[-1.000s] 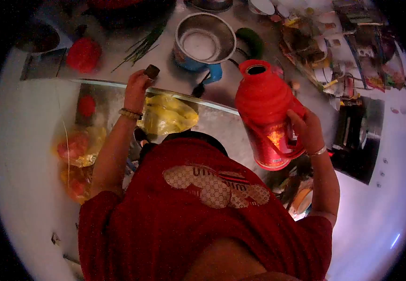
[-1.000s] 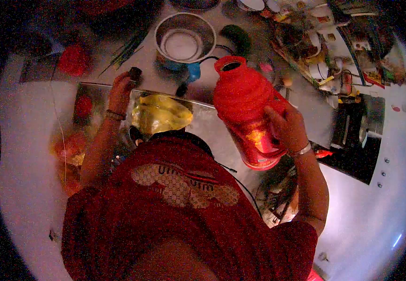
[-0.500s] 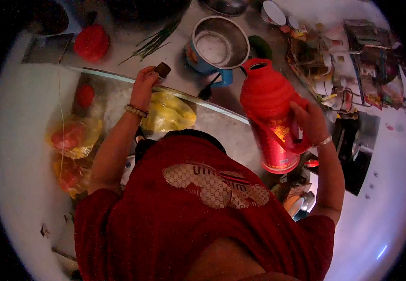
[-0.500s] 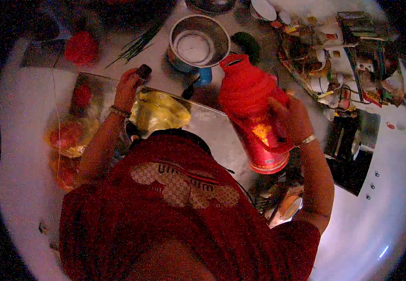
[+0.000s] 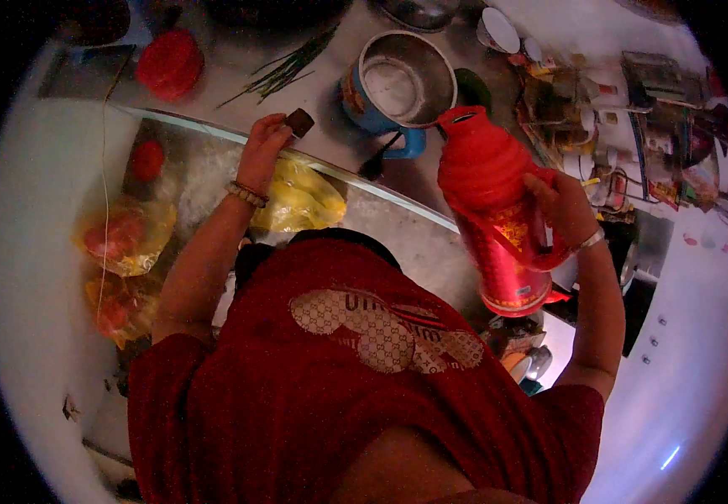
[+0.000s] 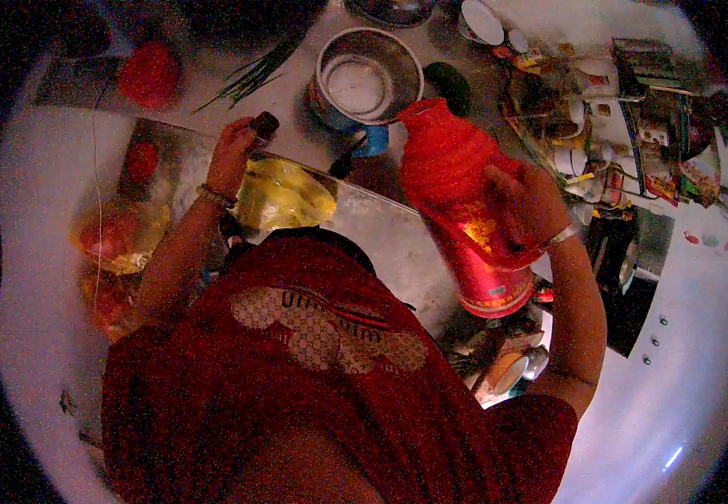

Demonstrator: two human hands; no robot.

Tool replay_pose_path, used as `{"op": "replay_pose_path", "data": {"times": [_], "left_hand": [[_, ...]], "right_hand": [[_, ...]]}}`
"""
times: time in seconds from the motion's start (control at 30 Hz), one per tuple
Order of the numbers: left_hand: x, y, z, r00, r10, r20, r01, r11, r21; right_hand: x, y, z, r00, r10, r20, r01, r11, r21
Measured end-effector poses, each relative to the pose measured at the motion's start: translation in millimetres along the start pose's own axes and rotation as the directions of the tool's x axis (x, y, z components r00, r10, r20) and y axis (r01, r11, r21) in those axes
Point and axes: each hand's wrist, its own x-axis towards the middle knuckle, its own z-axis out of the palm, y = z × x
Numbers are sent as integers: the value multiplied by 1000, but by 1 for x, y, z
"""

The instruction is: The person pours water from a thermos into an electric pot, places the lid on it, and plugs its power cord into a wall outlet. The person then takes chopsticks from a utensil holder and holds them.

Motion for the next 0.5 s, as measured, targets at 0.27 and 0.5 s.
{"op": "replay_pose_path", "data": {"times": [0.27, 0.5], "left_hand": [[-3, 7, 4, 1000, 1, 15, -2, 994, 111], [1, -3, -4, 999, 18, 39, -19, 999, 44]], "right_hand": [[11, 4, -8, 1000, -16, 3, 16, 999, -41], [16, -10, -17, 998, -37, 45, 44, 985, -166]]}}
